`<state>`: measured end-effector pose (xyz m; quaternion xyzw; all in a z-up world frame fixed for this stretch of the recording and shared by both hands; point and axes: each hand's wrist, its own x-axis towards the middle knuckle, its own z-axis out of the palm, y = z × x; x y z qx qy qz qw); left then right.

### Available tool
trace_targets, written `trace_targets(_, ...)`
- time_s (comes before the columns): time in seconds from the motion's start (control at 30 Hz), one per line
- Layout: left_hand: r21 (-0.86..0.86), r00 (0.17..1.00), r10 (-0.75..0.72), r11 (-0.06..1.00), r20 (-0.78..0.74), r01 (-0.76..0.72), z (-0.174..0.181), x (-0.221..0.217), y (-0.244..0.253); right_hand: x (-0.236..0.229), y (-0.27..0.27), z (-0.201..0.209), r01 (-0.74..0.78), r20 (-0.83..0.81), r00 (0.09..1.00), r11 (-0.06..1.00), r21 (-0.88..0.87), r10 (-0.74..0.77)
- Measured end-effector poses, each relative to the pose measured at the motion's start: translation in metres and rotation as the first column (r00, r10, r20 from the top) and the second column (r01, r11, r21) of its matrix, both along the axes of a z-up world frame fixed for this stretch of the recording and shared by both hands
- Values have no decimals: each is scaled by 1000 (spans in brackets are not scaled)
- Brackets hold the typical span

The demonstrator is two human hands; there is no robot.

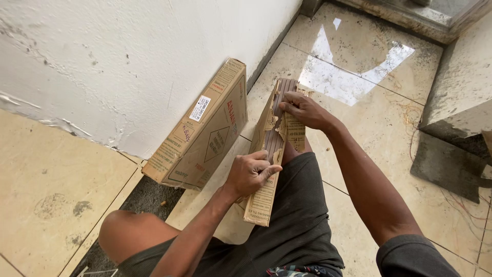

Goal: Unboxing and removing packaging from a stack of floor tiles.

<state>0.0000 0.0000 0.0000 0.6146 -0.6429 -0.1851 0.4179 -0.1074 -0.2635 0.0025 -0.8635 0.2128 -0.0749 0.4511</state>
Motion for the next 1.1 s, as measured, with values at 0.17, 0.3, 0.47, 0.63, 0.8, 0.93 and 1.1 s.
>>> trace_targets(0.17, -63, 988, 50, 996, -149, -60, -13, 2, 10, 1, 4, 4, -8, 22, 1000, 999, -34, 9)
trace_targets(0.3, -80, 790, 60, 987, -610, -136, -69, 5, 19, 1, 1, 2, 6, 16, 1000, 998, -62, -5)
trace_targets(0.47, -88, 852, 81, 985, -518, -148, -15, -6, 28, -2, 8, -6, 27, 8, 1000, 993, -115, -26)
trace_targets(0.63, 132, 996, 74, 989, -49, -67, 23, 9, 60, -37, 52, 3, 261, 48, 965, 939, -224, -256)
trace_targets(0.8, 484, 935, -82, 869, 344, -101, 65, -23, 61, -67, 132, 55, 181, 21, 983, 983, -27, -181)
trace_targets(0.93, 317, 897, 70, 921, 437, -226, 46, -55, 68, -54, 167, 75, -54, -128, 991, 995, -87, 43)
trace_targets(1.1, 336, 924, 154, 900, 351, -278, 55, -54, 58, -64, 173, 66, -252, 63, 961, 944, -213, 271)
